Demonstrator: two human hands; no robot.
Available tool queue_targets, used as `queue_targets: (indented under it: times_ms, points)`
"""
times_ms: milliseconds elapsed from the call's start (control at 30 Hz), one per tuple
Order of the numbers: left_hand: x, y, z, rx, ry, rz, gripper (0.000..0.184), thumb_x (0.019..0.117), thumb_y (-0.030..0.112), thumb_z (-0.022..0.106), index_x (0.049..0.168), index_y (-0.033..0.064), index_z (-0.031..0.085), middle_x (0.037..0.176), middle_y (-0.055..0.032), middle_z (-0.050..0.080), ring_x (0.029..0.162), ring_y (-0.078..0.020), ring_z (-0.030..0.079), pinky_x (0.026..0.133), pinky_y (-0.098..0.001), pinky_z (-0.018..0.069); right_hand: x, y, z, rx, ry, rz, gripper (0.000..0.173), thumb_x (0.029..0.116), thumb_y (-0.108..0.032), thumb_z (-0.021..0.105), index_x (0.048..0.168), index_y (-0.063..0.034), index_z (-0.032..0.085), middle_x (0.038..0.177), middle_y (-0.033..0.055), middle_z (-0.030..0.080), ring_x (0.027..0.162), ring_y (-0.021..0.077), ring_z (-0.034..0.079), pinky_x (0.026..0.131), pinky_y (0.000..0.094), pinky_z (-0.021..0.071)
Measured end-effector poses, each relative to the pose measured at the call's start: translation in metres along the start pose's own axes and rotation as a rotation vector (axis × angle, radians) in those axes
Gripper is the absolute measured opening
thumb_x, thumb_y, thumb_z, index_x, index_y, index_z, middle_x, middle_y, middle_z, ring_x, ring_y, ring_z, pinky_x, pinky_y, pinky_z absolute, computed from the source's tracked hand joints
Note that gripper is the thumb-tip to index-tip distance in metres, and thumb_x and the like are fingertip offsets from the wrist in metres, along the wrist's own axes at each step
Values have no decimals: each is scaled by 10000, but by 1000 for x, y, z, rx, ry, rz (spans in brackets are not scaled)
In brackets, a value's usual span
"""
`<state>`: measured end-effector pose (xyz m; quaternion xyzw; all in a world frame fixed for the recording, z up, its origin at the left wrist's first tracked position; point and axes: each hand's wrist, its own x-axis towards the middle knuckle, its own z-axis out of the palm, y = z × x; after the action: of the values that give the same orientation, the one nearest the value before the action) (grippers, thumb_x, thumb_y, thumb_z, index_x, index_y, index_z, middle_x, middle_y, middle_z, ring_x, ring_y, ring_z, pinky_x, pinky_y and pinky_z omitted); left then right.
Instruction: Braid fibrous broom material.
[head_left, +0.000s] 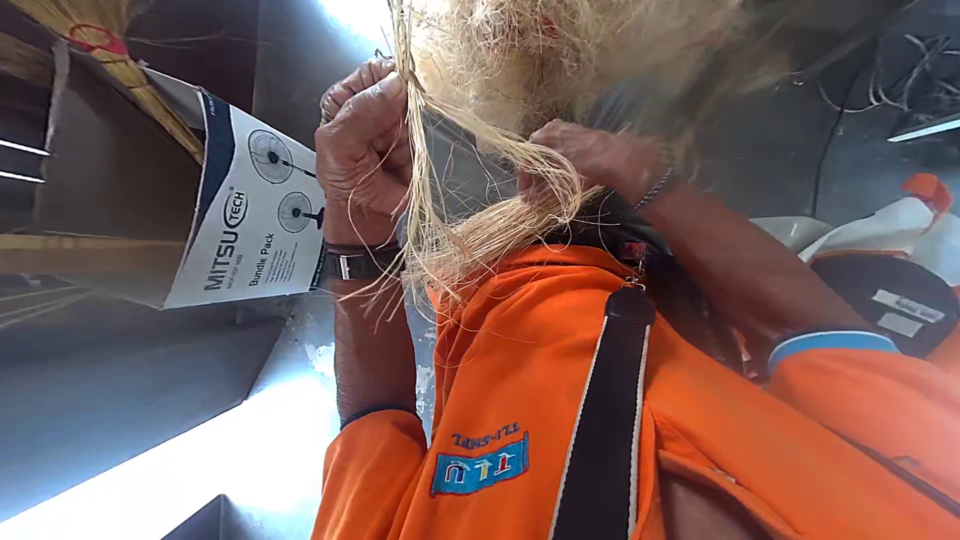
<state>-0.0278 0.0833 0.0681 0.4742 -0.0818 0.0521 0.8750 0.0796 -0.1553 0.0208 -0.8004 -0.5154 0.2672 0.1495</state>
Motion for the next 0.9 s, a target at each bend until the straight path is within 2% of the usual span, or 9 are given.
queue_targets:
  times_ms: [67, 133, 200, 233, 300, 400, 567, 767, 900]
  points:
    - [-1, 3, -2, 0, 12, -3, 211, 965, 55, 505, 787, 124, 595, 553, 84, 449, 441, -2, 396, 422, -149, 345, 1, 10, 6, 96, 78, -6, 132, 903, -209, 734, 970, -101, 768, 973, 122, 723, 964, 306, 682, 899, 539, 504]
    - [-3, 5, -6, -20, 1, -3, 205, 970, 47, 505, 795, 107, 592, 550, 71, 456, 443, -10, 415, 423, -152, 362, -5, 24, 9, 165, 312, -100, 139, 892, -110, 668, 975, -45, 760, 1000, 151, 721, 975, 297, 685, 892, 510, 529]
    - [-7, 8, -9, -27, 1, -1, 203, 983, 58, 495, 820, 99, 609, 562, 68, 479, 460, -12, 439, 446, -153, 383, -24, 31, -4, 191, 503, -126, 190, 928, -61, 642, 1073, -9, 754, 1109, 174, 717, 1092, 290, 670, 1001, 461, 521]
    - [-9, 8, -11, -32, -7, 4, 201, 988, 65, 496, 828, 102, 612, 567, 70, 481, 467, -13, 448, 457, -154, 402, -38, 33, -11, 195, 553, -113, 185, 936, -71, 657, 1087, -12, 746, 1127, 164, 709, 1112, 270, 661, 1019, 434, 516]
    - [-11, 10, -19, -50, -35, 13, 189, 993, 69, 498, 845, 98, 612, 585, 60, 511, 481, -20, 484, 474, -162, 447, -63, 41, -15, 194, 607, -112, 144, 913, -88, 682, 1024, -29, 752, 1080, 139, 717, 1078, 243, 661, 994, 416, 521]
    - [-16, 17, -29, -20, -45, 3, 156, 984, 89, 514, 887, 109, 634, 617, 57, 557, 504, -26, 528, 479, -168, 469, -84, 52, 3, 158, 588, -116, 114, 861, -91, 709, 949, -56, 774, 1048, 147, 725, 1084, 294, 656, 1000, 473, 505]
    - [-23, 27, -40, -9, -27, 13, 157, 1009, 102, 495, 937, 97, 634, 625, 50, 547, 503, -33, 517, 472, -168, 466, -82, 57, 38, 23, 524, -107, 188, 839, -128, 683, 999, -99, 778, 1060, 183, 701, 1077, 394, 633, 929, 579, 491]
    - [-25, 26, -42, -2, -24, 29, 169, 1016, 100, 491, 945, 99, 645, 638, 55, 556, 515, -31, 525, 485, -172, 477, -73, 53, 54, -113, 510, -161, 175, 882, -191, 617, 944, -115, 763, 1008, 164, 705, 1042, 391, 634, 883, 561, 475]
    - [-26, 27, -40, 9, 30, 22, 172, 1007, 85, 488, 903, 103, 624, 614, 55, 535, 499, -28, 508, 479, -167, 464, -70, 54, 61, -162, 520, -156, 159, 912, -164, 612, 939, -101, 756, 1010, 165, 702, 1059, 392, 636, 905, 563, 472]
